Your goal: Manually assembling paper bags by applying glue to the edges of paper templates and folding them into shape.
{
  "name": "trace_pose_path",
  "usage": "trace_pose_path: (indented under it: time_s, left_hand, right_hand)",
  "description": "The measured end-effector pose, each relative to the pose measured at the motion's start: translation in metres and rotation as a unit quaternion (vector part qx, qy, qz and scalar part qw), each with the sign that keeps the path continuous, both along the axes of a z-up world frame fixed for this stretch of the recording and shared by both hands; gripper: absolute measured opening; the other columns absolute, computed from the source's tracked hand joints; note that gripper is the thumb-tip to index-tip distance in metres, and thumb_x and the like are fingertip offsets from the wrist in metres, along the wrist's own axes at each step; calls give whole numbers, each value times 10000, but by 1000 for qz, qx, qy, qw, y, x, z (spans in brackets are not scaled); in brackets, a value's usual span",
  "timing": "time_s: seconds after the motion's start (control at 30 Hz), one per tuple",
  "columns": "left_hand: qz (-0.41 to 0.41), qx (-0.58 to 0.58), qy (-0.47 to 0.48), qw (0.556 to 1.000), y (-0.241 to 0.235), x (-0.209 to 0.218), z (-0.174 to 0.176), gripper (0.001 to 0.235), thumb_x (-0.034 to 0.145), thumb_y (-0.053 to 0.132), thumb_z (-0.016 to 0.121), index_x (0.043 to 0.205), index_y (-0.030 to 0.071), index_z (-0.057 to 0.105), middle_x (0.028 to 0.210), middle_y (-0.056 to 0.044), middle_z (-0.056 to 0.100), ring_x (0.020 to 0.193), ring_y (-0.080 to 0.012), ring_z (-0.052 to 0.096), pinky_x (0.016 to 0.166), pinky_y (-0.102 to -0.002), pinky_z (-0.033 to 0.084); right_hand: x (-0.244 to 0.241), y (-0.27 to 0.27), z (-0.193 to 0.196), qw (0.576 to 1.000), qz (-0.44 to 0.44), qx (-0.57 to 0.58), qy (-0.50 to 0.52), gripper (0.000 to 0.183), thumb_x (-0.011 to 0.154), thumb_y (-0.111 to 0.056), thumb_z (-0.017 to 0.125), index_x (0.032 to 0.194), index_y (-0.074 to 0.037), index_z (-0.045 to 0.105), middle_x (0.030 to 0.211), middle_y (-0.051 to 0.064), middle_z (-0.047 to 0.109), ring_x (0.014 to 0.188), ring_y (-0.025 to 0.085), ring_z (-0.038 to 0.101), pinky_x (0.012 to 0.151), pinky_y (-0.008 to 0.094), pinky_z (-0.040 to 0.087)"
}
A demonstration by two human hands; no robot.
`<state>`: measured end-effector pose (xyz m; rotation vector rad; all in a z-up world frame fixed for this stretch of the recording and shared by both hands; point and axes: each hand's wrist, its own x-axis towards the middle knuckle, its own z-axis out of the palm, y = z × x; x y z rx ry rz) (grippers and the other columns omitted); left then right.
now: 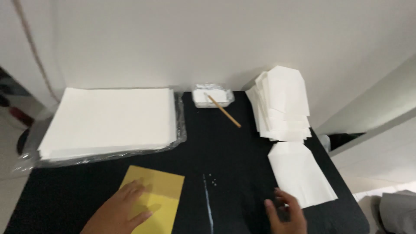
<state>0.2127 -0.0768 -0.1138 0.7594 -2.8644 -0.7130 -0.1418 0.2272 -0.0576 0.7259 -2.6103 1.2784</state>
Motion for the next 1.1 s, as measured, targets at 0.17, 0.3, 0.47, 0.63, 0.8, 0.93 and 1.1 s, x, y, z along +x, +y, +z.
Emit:
trace_pose_path:
  time_s: [0.17, 0.3, 0.47, 0.63, 0.8, 0.93, 1.1]
  left_hand:
    - [213, 107, -202, 950, 33, 71, -26, 1199, 804, 794, 863, 1612, 255, 160, 1706, -224, -30, 1594, -404, 31, 1273, -440, 186]
    - [228, 78, -188, 952, 76, 70, 0, 1232, 866, 923, 584, 1635, 144, 19, 1725, -127, -8, 1588, -326, 41, 1232, -499, 186]
    - [277, 166, -131, 937, 102, 62, 29, 1174, 853, 809, 668, 1635, 195, 46, 1725, -10, 107, 1588, -243, 122, 1229, -506, 230]
    - [464, 452, -92, 757, 107, 63, 135, 1008, 821, 627, 659, 1650, 391, 137, 1612, 216, 470, 1541, -119, 329, 1304, -384, 231]
    - [458, 480, 193, 723, 118, 69, 115, 784, 868, 404, 657, 1590, 256, 388, 1585, 64, 579, 1417, -122, 592, 1181, -339, 416]
    - [400, 434, 210, 780, 114, 65, 122, 683, 906, 452, 573, 1553, 252, 481, 1494, 66, 691, 1399, -49, 602, 1149, -271, 403]
    - [206, 107, 242, 942, 91, 55, 87, 651, 992, 407, 541, 1539, 78, 413, 1536, -76, 507, 1420, -246, 470, 1119, -412, 357]
  right_hand:
    - [97, -53, -55, 945, 300, 104, -72, 663, 653, -431, 963, 1268, -289, 758, 1318, -12, 703, 1260, 146, 674, 1081, 321, 502]
    - [156, -92, -48, 889, 383, 248, -41, 818, 784, -743, 733, 1459, -319, 552, 1567, -28, 481, 1505, 263, 328, 1156, 529, 353]
    - [192, -106, 3, 821, 359, 405, -182, 954, 788, -815, 635, 1573, -368, 328, 1708, -83, 213, 1581, 202, 163, 1283, 499, 193]
    - [210, -116, 83, 806, 173, 313, -471, 776, 892, -511, 727, 1561, -316, 385, 1599, -34, 515, 1447, 176, 541, 1247, 376, 413]
    - [213, -90, 79, 830, 155, 8, -535, 558, 921, -320, 598, 1440, -123, 546, 1438, 66, 665, 1249, 231, 647, 1063, 371, 477]
    - [141, -90, -65, 826, 223, -198, -479, 707, 985, -507, 301, 1368, 25, 567, 1212, 300, 768, 1142, 355, 711, 822, 418, 547]
    - [162, -110, 13, 881, 295, -106, -353, 390, 956, -254, 612, 1269, -29, 672, 1115, 107, 765, 996, 179, 721, 897, 332, 584]
